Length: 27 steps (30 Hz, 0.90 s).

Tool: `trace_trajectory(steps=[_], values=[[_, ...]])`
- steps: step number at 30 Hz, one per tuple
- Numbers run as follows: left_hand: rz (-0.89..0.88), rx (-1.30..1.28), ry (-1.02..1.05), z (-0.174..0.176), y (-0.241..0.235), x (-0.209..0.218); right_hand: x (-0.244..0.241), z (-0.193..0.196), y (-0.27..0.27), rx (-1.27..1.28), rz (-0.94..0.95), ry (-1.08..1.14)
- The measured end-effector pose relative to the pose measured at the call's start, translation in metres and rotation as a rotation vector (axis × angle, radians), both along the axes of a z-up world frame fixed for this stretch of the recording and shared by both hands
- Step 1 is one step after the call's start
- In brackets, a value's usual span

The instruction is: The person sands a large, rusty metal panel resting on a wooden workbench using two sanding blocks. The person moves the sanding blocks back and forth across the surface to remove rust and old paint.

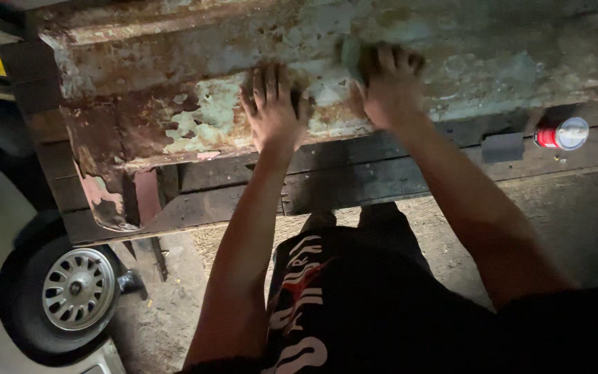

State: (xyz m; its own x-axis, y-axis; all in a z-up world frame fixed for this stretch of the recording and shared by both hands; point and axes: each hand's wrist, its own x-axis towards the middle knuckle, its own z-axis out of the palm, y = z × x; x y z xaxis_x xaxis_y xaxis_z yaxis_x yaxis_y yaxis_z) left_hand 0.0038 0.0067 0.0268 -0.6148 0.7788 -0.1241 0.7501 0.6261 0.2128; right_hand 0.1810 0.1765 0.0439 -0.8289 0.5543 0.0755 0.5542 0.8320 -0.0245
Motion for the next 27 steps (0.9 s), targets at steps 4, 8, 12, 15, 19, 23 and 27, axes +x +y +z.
trace_trajectory(steps=[4,8,12,15,19,23,27], values=[[0.010,-0.043,-0.049,0.013,0.004,-0.004,-0.002,-0.003,0.003,-0.033,-0.019,0.000],[-0.021,-0.126,-0.123,0.014,0.008,-0.030,0.050,0.007,-0.036,-0.029,0.017,-0.025],[-0.086,0.158,0.008,0.002,0.005,-0.045,0.066,0.017,-0.065,0.067,0.013,0.014],[-0.103,0.192,0.053,-0.010,0.009,-0.049,0.049,0.013,-0.050,0.065,0.010,0.034],[-0.082,0.075,-0.020,-0.014,0.007,-0.054,0.006,-0.005,-0.003,0.056,0.028,0.106],[-0.086,0.088,-0.019,-0.008,0.012,-0.051,0.008,-0.004,0.004,0.114,0.024,0.061],[-0.063,0.103,-0.040,-0.002,0.015,-0.050,0.034,0.015,-0.024,-0.023,0.046,-0.008]])
